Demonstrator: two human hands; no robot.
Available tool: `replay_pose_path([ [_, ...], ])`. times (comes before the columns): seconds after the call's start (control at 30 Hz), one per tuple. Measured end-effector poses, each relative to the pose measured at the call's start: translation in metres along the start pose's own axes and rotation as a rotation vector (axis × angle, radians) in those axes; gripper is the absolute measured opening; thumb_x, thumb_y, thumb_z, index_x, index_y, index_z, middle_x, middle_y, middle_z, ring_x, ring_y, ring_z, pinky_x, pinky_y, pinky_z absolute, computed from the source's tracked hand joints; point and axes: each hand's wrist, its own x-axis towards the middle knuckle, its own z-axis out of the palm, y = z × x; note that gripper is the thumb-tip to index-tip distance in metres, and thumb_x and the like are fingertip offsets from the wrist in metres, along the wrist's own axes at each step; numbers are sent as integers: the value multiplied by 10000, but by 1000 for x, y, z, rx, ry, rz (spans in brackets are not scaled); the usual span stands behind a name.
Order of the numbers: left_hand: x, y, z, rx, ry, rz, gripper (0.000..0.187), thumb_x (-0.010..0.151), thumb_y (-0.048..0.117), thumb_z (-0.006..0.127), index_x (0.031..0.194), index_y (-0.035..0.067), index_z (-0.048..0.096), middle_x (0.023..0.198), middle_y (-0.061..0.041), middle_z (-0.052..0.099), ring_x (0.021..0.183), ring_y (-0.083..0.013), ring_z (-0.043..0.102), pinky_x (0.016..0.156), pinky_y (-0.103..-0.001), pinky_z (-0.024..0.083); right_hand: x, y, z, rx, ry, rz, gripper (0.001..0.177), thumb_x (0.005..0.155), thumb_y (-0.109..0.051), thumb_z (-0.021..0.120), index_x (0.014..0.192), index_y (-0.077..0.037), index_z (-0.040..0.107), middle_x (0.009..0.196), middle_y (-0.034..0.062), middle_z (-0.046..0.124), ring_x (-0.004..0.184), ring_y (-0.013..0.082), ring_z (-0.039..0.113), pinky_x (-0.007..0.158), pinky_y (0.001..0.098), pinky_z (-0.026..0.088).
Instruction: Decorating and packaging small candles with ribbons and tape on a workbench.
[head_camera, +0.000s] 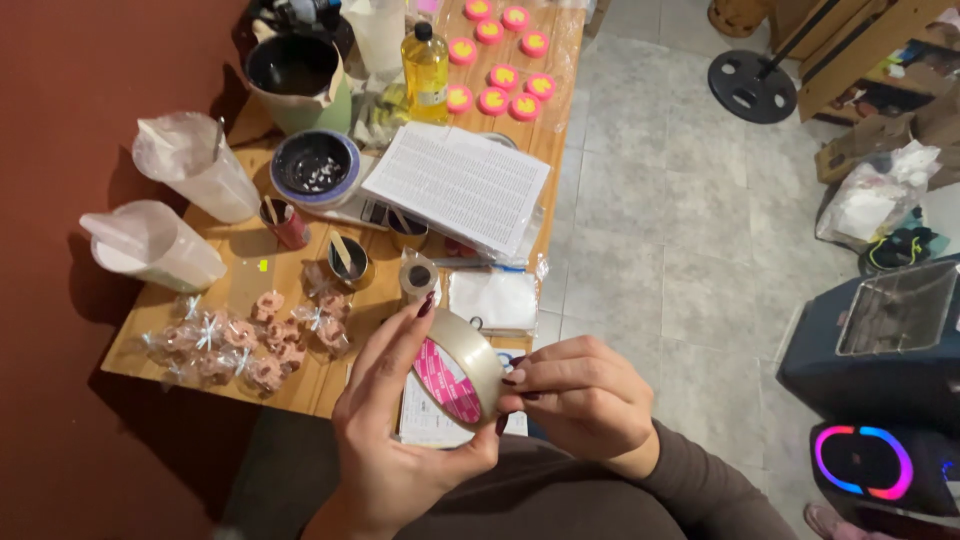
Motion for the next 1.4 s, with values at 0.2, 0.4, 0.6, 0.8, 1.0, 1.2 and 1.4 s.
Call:
replay_pose_path([
  [0.2,4,1,7,13,12,-8,894,596,174,893,1399,-11,545,1396,-222,616,1282,-359,660,1056,-407,552,3,13,-9,12,-54,-11,279,777,-53,900,869,-28,638,998,115,740,895,242,749,761,325,645],
  [0.4,12,-15,11,-272,-214,-233,867,612,140,793,1413,-14,501,1273,-176,654,1156,-276,683,978,-366,555,40,35,-34,218,-226,82,373,809,-214,852,1039,-7,644,1139,173,699,1101,331,682,937,423,563],
  [0.6,8,-53,12,-745,-561,-532,749,775,303,651,1428,-35,506,1235,-117,654,1138,-178,633,994,-322,495,36,58,-45,343,-490,105,381,863,-138,835,1188,5,698,1178,148,725,1159,327,681,1051,488,502],
  [0.8,18,-28,23,-688,-267,-438,761,877,508,725,1429,14,553,1291,-167,637,1148,-224,640,943,-323,542,16,50,-37,326,-308,275,335,828,-116,880,1089,3,706,1028,113,754,931,258,743,839,361,587],
  [1.0,19,7,38,-35,22,84,886,732,260,926,1437,19,447,1533,-235,469,1432,-374,506,1164,-466,450,-11,43,-21,175,-65,268,412,733,-99,927,1045,10,682,955,117,721,875,236,708,773,332,571],
  [1.2,13,13,42,-31,51,36,875,673,135,911,1415,24,460,1498,-215,497,1397,-361,539,1149,-441,475,-20,40,-33,203,-116,166,427,743,-44,913,1085,32,669,1012,141,713,888,258,720,756,341,594],
  [1.4,12,22,37,73,92,49,806,641,140,894,1353,9,539,1422,-208,569,1309,-357,607,1082,-432,526,-2,30,-48,186,-257,204,354,766,35,860,1075,25,688,1078,149,730,958,278,748,805,355,624],
])
